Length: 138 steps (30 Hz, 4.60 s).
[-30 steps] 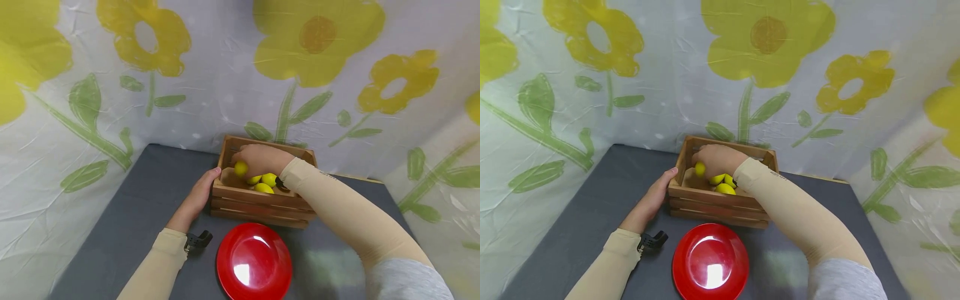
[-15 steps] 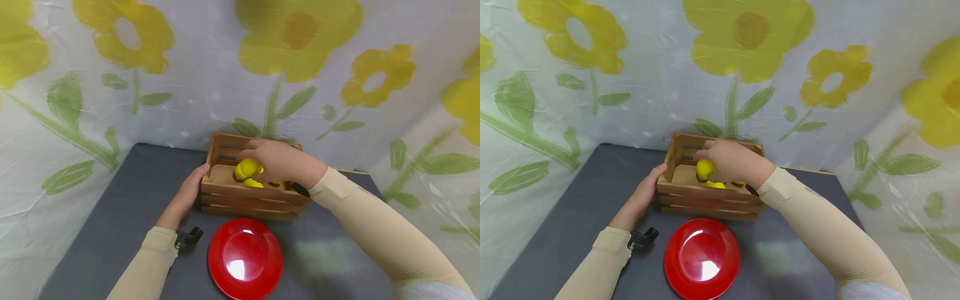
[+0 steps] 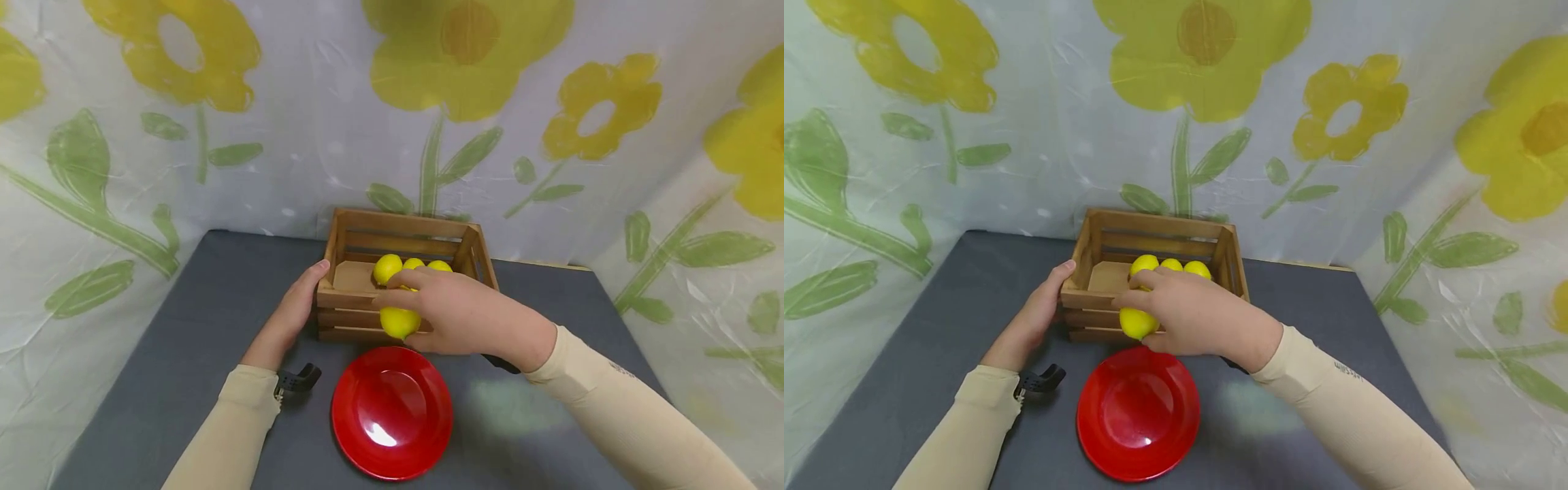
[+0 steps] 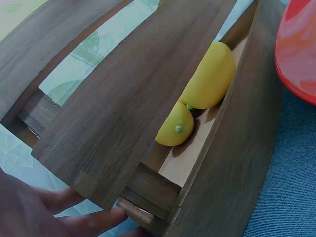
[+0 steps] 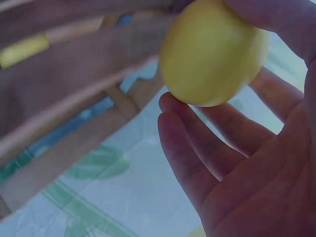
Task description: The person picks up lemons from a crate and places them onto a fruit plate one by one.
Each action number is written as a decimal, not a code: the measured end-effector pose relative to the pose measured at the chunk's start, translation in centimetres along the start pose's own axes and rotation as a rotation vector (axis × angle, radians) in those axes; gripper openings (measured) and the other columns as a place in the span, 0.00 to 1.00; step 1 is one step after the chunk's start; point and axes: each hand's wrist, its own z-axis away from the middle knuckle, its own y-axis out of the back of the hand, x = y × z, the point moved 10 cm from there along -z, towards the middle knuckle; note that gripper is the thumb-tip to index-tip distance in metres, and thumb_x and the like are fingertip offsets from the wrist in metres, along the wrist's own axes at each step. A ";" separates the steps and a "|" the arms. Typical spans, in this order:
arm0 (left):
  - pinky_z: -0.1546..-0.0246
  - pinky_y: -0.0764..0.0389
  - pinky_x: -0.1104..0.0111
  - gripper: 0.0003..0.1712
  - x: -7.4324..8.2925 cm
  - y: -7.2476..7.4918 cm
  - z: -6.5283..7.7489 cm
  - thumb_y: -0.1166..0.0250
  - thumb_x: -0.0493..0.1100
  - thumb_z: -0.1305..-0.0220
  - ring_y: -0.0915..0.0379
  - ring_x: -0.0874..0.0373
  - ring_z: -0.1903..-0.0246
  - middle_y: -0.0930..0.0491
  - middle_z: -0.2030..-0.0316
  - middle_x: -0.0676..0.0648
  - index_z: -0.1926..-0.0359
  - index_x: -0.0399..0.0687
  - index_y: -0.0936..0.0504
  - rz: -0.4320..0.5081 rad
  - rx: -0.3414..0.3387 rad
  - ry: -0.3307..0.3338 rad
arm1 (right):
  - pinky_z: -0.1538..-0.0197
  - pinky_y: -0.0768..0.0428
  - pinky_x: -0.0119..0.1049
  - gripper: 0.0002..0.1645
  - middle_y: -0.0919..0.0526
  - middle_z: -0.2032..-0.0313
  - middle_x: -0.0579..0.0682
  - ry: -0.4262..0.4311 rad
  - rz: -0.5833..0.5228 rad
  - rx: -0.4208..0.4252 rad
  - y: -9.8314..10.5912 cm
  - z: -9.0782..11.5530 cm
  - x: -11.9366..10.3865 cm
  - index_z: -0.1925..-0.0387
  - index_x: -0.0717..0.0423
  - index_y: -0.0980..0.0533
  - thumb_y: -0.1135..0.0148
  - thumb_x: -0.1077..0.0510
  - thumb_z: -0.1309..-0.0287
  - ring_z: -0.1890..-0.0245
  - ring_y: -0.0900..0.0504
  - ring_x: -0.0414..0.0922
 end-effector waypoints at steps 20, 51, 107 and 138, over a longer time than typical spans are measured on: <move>0.20 0.44 0.33 0.51 -0.1 -0.5 0.7 0.57 0.75 0.22 0.50 0.33 0.17 0.53 0.13 0.42 0.12 0.53 0.51 0.085 -0.015 0.033 | 0.40 0.14 0.38 0.35 0.18 0.38 0.42 0.011 -0.084 -0.055 -7.9 1.1 -3.1 0.31 0.38 0.21 0.20 0.46 0.39 0.42 0.19 0.42; 0.20 0.43 0.33 0.52 -0.4 -0.1 1.6 0.57 0.78 0.23 0.49 0.32 0.17 0.51 0.14 0.41 0.12 0.56 0.50 0.088 -0.013 0.077 | 0.40 0.14 0.37 0.38 0.18 0.38 0.42 -0.019 -0.124 -0.127 -13.8 -0.3 -3.7 0.30 0.35 0.21 0.18 0.45 0.42 0.42 0.20 0.41; 0.20 0.44 0.32 0.51 -0.2 0.1 1.6 0.58 0.76 0.22 0.49 0.32 0.17 0.54 0.13 0.40 0.11 0.55 0.53 0.077 -0.017 0.049 | 0.38 0.14 0.40 0.41 0.20 0.36 0.43 -0.054 -0.121 -0.153 -12.9 -0.8 -2.9 0.29 0.35 0.23 0.18 0.43 0.44 0.38 0.20 0.43; 0.21 0.43 0.31 0.50 -0.1 0.1 1.5 0.58 0.75 0.21 0.47 0.32 0.18 0.51 0.14 0.39 0.12 0.55 0.51 0.088 -0.023 0.032 | 0.44 0.12 0.36 0.32 0.14 0.40 0.42 0.034 -0.056 0.044 -0.1 -1.6 -1.0 0.31 0.44 0.20 0.23 0.48 0.35 0.44 0.16 0.41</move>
